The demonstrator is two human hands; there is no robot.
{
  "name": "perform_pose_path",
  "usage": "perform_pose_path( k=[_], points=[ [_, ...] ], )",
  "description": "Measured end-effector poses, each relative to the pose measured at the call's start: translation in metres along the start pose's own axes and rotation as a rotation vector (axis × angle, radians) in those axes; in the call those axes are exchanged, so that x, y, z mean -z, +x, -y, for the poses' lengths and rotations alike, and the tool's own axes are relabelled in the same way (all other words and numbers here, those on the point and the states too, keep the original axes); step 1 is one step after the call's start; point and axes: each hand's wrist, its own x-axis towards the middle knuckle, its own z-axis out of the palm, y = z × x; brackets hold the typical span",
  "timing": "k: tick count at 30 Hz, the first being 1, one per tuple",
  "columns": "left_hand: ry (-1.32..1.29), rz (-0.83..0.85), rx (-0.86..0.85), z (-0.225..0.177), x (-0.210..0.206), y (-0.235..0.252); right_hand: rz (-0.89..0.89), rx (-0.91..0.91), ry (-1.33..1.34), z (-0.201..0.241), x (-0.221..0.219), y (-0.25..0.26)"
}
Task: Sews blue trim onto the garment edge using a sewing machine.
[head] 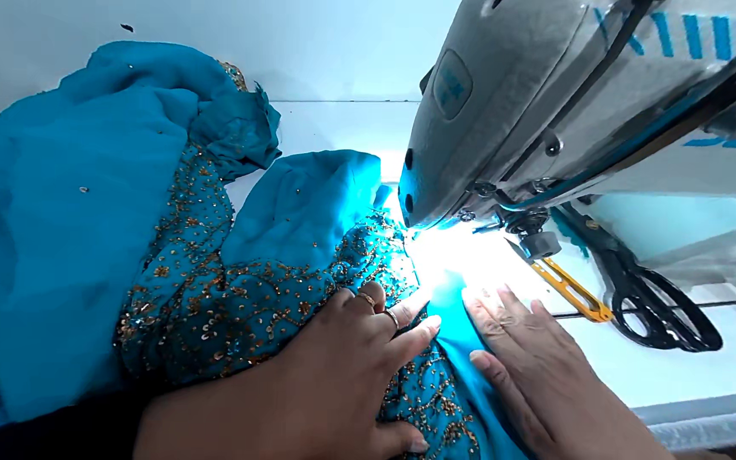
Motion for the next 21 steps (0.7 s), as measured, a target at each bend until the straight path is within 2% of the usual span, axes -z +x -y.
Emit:
perform_pose_path(
  k=[3, 5, 9, 15, 21],
  points=[
    [-0.001, -0.004, -0.003, 0.001, -0.001, 0.000, -0.114, 0.087, 0.050, -0.001, -0.001, 0.015],
    [0.010, -0.013, 0.002, 0.001, -0.002, -0.002, -0.073, 0.183, 0.082, -0.005, -0.012, 0.027],
    [0.028, -0.039, -0.005, 0.004, -0.004, -0.002, 0.026, 0.216, 0.074, -0.013, -0.017, 0.033],
    [0.057, -0.054, -0.046, 0.015, -0.004, -0.006, 0.065, 0.312, 0.138, -0.016, -0.010, 0.020],
    [0.116, -0.095, -0.111, 0.024, -0.006, -0.006, 0.028, 0.340, 0.131, -0.017, -0.014, 0.021]
  ],
)
